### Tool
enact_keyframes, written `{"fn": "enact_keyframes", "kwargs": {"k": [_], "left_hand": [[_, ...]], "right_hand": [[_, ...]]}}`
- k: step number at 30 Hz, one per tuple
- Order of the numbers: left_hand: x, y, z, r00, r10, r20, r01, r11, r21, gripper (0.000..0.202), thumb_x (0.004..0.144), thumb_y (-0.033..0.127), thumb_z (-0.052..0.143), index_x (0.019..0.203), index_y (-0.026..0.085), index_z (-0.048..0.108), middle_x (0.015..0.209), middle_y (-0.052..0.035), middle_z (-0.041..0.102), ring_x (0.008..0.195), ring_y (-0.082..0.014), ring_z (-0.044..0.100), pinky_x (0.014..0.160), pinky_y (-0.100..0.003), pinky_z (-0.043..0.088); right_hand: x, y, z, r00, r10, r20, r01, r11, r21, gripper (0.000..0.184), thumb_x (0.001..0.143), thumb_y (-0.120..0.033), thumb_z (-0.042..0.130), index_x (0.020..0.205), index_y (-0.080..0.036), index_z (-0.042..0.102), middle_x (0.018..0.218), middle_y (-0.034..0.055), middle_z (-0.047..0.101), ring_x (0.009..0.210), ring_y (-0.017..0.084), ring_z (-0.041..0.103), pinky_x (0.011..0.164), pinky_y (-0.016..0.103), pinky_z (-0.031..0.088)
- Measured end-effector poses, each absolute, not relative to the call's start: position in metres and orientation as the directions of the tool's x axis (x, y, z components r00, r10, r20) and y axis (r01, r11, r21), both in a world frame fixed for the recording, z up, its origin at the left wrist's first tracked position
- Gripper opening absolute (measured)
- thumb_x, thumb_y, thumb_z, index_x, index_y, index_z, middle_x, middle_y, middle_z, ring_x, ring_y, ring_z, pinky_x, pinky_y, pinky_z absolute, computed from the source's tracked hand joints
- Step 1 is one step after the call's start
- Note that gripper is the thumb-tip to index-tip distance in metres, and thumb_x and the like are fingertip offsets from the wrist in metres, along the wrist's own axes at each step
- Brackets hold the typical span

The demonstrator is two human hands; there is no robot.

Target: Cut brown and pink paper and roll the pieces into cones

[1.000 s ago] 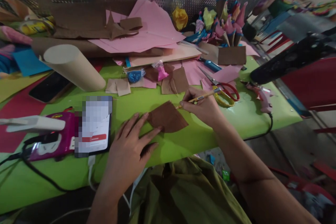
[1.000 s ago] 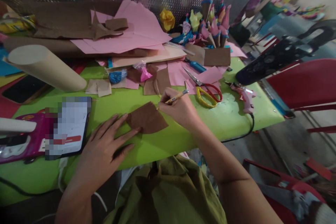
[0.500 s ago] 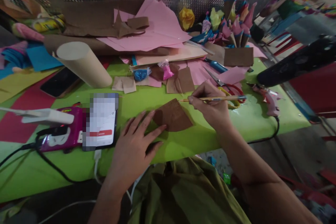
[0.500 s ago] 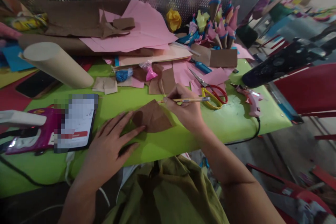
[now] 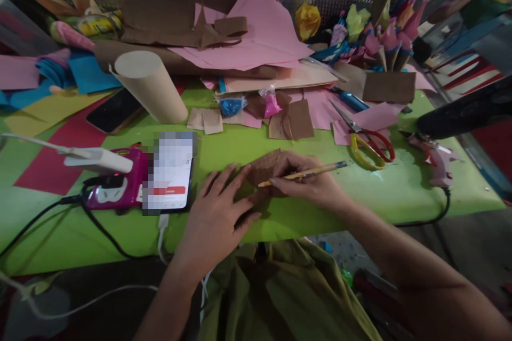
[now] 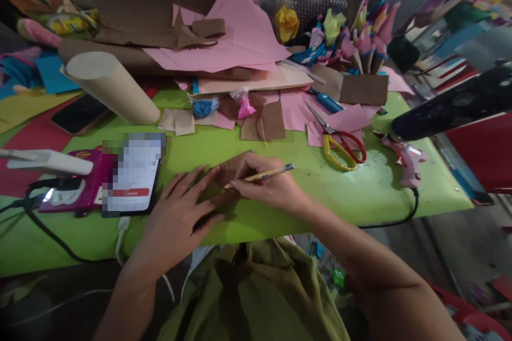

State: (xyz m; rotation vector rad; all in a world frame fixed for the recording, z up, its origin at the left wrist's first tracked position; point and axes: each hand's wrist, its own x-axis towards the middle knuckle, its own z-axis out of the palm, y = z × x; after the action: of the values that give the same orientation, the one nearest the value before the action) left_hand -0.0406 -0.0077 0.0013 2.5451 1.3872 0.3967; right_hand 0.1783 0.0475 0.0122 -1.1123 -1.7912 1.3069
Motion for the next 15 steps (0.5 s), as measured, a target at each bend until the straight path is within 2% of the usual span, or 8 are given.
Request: {"fn": "enact_keyframes", "kwargs": {"k": [7, 15], "left_hand": [[-0.0411, -0.0083, 0.0004, 0.515, 0.845, 0.145, 0.78, -0.532, 0.33, 0.034, 0.096, 0.038, 0.059, 0.128, 0.036, 0.069, 0.153, -0.0034, 0.053, 0.143, -0.0343, 0.045, 0.114, -0.06, 0.041], [-0.0408, -0.0077, -0.0002, 0.508, 0.849, 0.147, 0.782, -0.526, 0.335, 0.033, 0.095, 0.036, 0.06, 0.126, 0.036, 0.07, 0.152, -0.0032, 0.054, 0.143, -0.034, 0.045, 0.114, -0.06, 0.041]], "right_hand": [[0.1761, 0.0486, 0.0113, -0.472, 0.879, 0.059, 0.295, 0.221, -0.93, 0.016, 0.086, -0.023, 0.068, 0.073, -0.02, 0.058, 0.079, 0.0025, 0.07, 0.074, 0.016, 0.065, 0.068, 0.028, 0.048], [0.1826, 0.0507, 0.0139, -0.367, 0.929, 0.045, 0.436, 0.214, -0.874, 0.012, 0.079, -0.019, 0.064, 0.07, -0.02, 0.056, 0.063, -0.002, 0.062, 0.057, 0.012, 0.053, 0.053, 0.024, 0.036]]}}
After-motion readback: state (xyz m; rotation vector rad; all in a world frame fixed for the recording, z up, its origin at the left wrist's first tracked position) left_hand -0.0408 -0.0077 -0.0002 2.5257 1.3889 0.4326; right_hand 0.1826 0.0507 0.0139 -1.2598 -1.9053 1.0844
